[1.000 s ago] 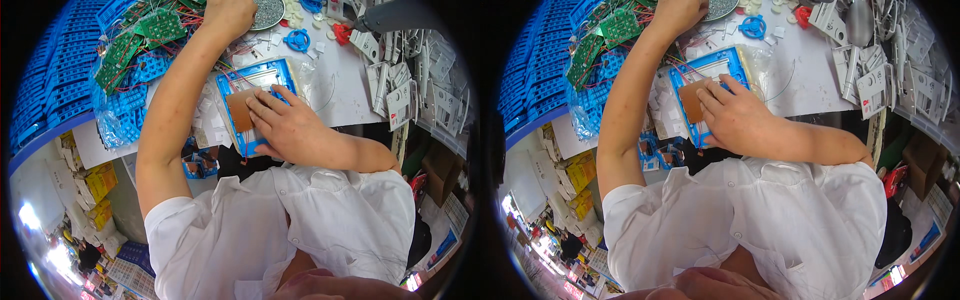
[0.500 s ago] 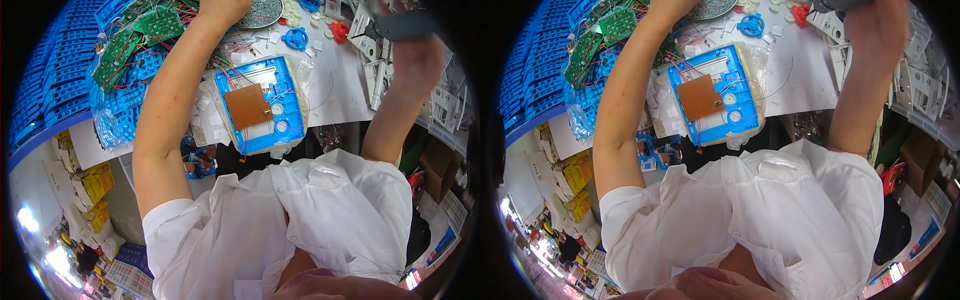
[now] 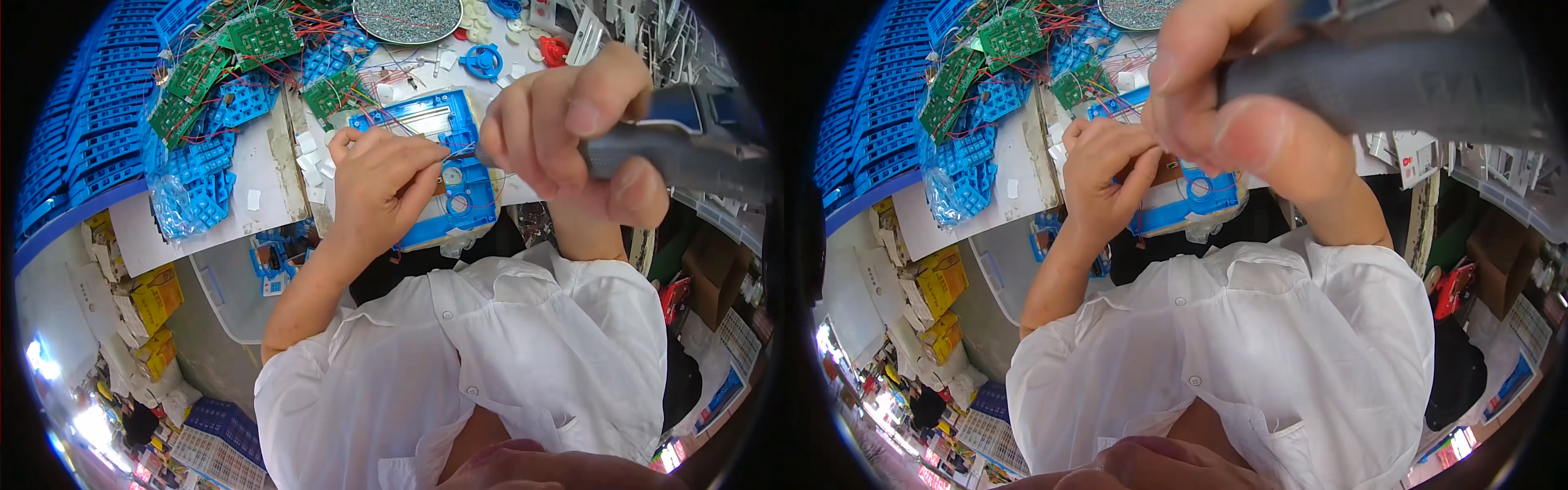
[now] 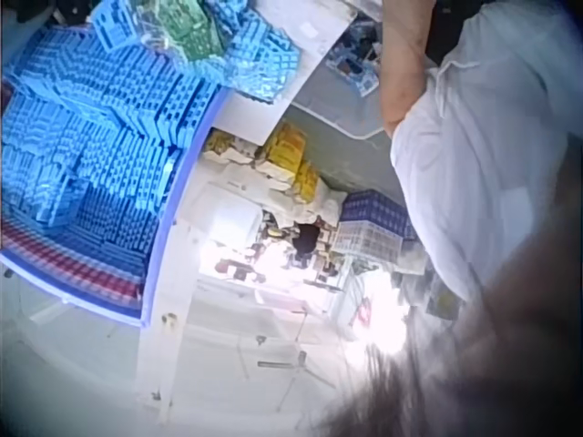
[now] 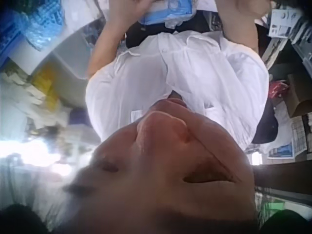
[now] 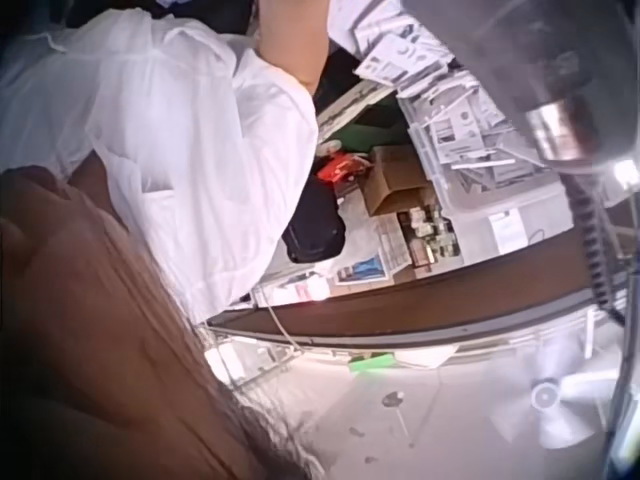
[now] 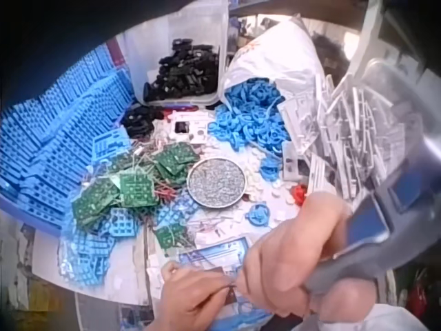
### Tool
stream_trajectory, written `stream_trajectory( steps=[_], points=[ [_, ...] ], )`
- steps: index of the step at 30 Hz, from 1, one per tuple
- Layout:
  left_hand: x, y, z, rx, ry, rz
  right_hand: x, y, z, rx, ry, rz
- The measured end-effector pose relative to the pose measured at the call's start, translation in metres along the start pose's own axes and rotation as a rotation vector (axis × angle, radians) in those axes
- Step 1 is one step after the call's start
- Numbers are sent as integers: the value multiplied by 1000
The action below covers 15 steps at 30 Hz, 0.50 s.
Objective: Assembling electronic toy components by applying hot glue to circuit boards and mounting them into plastic casings.
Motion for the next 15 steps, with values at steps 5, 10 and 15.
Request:
stream_trajectory(
  steps=[5, 10, 15],
  points=[
    [6, -2, 3, 29, 43, 29, -1, 6, 2, 124, 43, 25],
    [8, -5, 8, 17, -27, 88, 5, 16, 6, 237, 44, 20],
    [10, -43, 13, -169, -30, 220, -7, 25, -13, 201, 37, -33]
  ],
)
Point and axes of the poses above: each hand's wrist, its own y-axis away from the middle knuckle, its own z-axis out of the palm, x = y × z, the point moved 5 cm from there along -y, towards the middle knuckle, and after that the axes turned 6 degrees about y, right-handed, at the moved point
